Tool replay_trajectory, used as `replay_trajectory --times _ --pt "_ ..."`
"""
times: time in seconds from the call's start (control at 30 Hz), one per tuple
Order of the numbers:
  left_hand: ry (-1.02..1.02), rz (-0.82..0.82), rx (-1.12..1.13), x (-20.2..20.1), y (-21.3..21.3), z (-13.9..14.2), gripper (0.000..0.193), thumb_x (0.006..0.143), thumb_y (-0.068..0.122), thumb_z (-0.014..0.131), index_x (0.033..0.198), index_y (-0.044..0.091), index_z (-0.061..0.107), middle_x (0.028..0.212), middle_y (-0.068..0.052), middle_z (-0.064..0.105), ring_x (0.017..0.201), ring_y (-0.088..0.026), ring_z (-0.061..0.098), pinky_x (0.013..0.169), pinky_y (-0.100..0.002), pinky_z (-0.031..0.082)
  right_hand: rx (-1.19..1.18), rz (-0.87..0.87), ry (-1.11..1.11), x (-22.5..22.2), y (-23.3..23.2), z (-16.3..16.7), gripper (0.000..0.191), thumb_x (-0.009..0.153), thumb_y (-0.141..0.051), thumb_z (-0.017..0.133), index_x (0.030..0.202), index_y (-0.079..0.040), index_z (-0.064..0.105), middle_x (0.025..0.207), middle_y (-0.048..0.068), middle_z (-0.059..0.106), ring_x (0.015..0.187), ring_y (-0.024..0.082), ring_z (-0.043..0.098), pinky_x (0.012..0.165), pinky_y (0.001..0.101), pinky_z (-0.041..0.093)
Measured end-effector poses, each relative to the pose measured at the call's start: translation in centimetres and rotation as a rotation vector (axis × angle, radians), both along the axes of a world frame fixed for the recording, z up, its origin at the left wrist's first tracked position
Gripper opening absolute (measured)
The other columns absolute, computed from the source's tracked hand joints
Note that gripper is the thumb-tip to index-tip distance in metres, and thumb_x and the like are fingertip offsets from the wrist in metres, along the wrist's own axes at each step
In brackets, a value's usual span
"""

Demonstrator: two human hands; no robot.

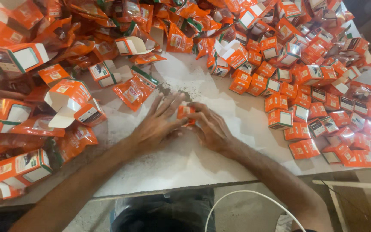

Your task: The person folds small orange cardboard boxes and inserts a packaged sachet into each one, closing the flaps, then places the finished box onto a large pile of completed boxes on the table. They repeat this packing cycle continuously, occasionally brushing spilled powder off the work surface.

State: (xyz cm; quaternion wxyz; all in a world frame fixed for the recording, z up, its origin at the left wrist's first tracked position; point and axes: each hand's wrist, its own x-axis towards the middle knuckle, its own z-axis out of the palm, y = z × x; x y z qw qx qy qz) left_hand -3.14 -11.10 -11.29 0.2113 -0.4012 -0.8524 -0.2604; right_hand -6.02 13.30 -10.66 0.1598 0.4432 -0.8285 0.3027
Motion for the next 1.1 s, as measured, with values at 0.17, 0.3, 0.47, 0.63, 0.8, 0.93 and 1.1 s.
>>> replay_trajectory --times 0.17,0.3,0.47,0.63,0.8,0.93,1.1 --pt "0.198 0.752 -0.228 -3.1 -6.8 2.5 0.062 0.097 0.021 0.07 0.152 0.002 0.048 0.157 -0.028 0.041 0.149 -0.045 0.037 0.125 -0.062 0.027 -0.032 -0.344 0.233 -0.4 0.5 1.6 0.064 0.084 -0.007 0.076 0.14 0.0 0.045 0.15 0.035 0.034 0.138 0.054 0.036 0.113 0.0615 0.03" --pt "-0.111 1.087 -0.667 -5.0 -8.6 3.3 0.072 0.075 0.019 0.072 0.142 0.006 0.051 0.129 -0.026 0.055 0.121 -0.039 0.054 0.11 -0.055 0.039 -0.084 -0.176 0.122 -0.7 0.9 1.0 0.059 0.089 -0.008 0.075 0.139 -0.004 0.045 0.153 0.027 0.041 0.14 0.048 0.045 0.115 0.0553 0.039" --pt "0.377 0.844 -0.118 -4.0 -5.0 5.0 0.054 0.099 0.008 0.07 0.147 -0.003 0.049 0.125 -0.025 0.056 0.108 -0.039 0.06 0.085 -0.048 0.053 -0.142 0.043 -0.48 -1.5 1.4 -1.7 0.063 0.096 -0.017 0.075 0.15 -0.009 0.042 0.143 0.014 0.062 0.125 0.027 0.069 0.108 0.0428 0.057" --pt "0.274 0.29 0.052 -0.9 4.6 3.2 0.057 0.082 0.008 0.071 0.135 0.001 0.052 0.126 -0.02 0.056 0.111 -0.036 0.065 0.088 -0.044 0.061 -0.478 0.339 -0.783 -3.7 1.4 -4.2 0.074 0.096 -0.009 0.072 0.154 -0.005 0.026 0.149 0.013 0.046 0.138 0.022 0.052 0.115 0.0407 0.046" --pt "0.129 0.469 -0.146 -3.0 3.7 0.9 0.059 0.079 0.012 0.072 0.136 0.009 0.057 0.127 -0.018 0.056 0.107 -0.033 0.065 0.086 -0.045 0.057 -0.64 0.066 -0.864 -4.0 2.2 -3.8 0.055 0.097 -0.005 0.072 0.144 -0.001 0.044 0.132 0.01 0.059 0.122 0.022 0.062 0.104 0.0413 0.053" --pt "-0.04 0.865 -0.254 -6.2 -1.3 0.4 0.064 0.081 0.027 0.075 0.137 0.001 0.058 0.111 -0.021 0.058 0.098 -0.038 0.064 0.073 -0.049 0.055 -0.203 -0.025 -0.347 -3.1 1.6 -1.7 0.061 0.079 -0.01 0.082 0.132 -0.001 0.052 0.127 0.017 0.059 0.117 0.035 0.063 0.1 0.0433 0.053" --pt "-0.185 0.612 0.034 -5.6 -1.6 0.1 0.033 0.085 0.01 0.077 0.117 0.009 0.065 0.113 -0.017 0.062 0.09 -0.033 0.069 0.073 -0.046 0.058 -0.15 -0.044 -0.293 -2.8 1.4 0.3 0.061 0.072 -0.015 0.09 0.123 0.0 0.06 0.114 0.017 0.067 0.106 0.038 0.065 0.091 0.0451 0.052"
